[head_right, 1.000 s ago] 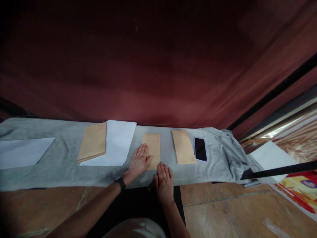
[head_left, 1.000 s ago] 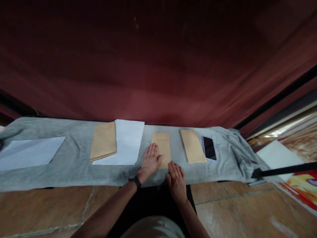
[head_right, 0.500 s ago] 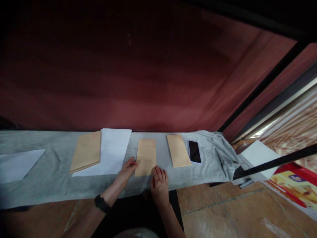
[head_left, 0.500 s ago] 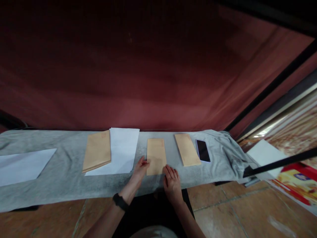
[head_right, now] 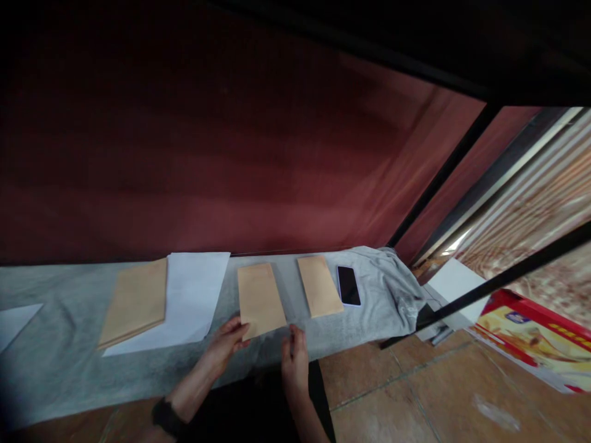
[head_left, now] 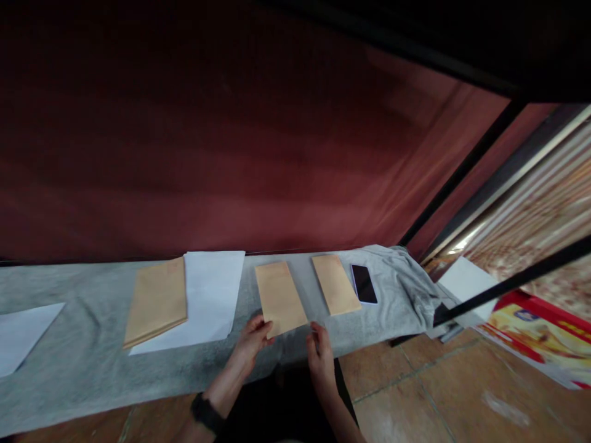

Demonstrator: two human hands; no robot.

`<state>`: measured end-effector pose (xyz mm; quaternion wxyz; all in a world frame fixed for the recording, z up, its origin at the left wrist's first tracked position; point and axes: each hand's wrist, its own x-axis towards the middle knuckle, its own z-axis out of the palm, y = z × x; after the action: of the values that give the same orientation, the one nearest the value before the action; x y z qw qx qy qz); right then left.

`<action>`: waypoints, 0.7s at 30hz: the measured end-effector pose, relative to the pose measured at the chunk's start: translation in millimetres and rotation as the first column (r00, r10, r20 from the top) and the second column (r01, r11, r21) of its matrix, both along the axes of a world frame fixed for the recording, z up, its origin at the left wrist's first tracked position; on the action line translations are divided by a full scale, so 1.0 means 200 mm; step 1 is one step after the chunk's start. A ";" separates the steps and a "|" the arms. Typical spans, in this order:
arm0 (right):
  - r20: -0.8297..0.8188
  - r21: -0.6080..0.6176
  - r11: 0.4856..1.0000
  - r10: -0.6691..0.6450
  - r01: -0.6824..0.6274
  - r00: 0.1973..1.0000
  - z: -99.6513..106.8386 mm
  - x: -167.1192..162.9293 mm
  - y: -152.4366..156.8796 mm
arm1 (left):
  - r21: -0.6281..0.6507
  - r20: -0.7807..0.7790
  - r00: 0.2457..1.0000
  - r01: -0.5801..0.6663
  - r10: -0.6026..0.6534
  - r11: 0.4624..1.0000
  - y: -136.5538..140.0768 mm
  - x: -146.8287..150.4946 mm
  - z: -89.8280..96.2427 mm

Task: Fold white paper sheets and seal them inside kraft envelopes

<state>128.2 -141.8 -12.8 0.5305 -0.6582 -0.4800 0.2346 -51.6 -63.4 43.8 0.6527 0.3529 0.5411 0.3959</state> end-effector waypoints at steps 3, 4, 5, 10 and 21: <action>-0.331 -0.121 0.990 0.034 -0.078 0.943 0.06 -0.03 0.01 | 0.014 0.064 0.998 0.009 -0.010 1.000 -0.03 0.07 0.02; -0.413 -0.147 0.983 0.040 -0.109 0.910 0.07 -0.05 0.02 | 0.022 0.082 0.996 0.026 -0.028 0.999 -0.04 0.11 0.03; -0.476 -0.165 0.978 0.031 -0.124 0.879 0.09 -0.06 0.03 | 0.031 0.097 0.994 0.045 -0.048 0.999 -0.06 0.14 0.03; -0.614 -0.198 0.979 -0.092 -0.040 0.784 0.13 -0.06 0.08 | 0.077 0.110 0.985 0.122 -0.130 0.990 -0.10 0.28 0.02; -0.601 -0.181 0.965 -0.263 0.192 0.755 0.20 0.43 0.27 | 0.205 -0.212 0.968 0.175 -0.131 0.963 -0.01 0.06 -0.11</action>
<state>214.3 -88.1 27.4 0.6467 -0.6254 -0.1822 0.3969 -39.8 -66.4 21.5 0.5812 0.5018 0.5264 0.3652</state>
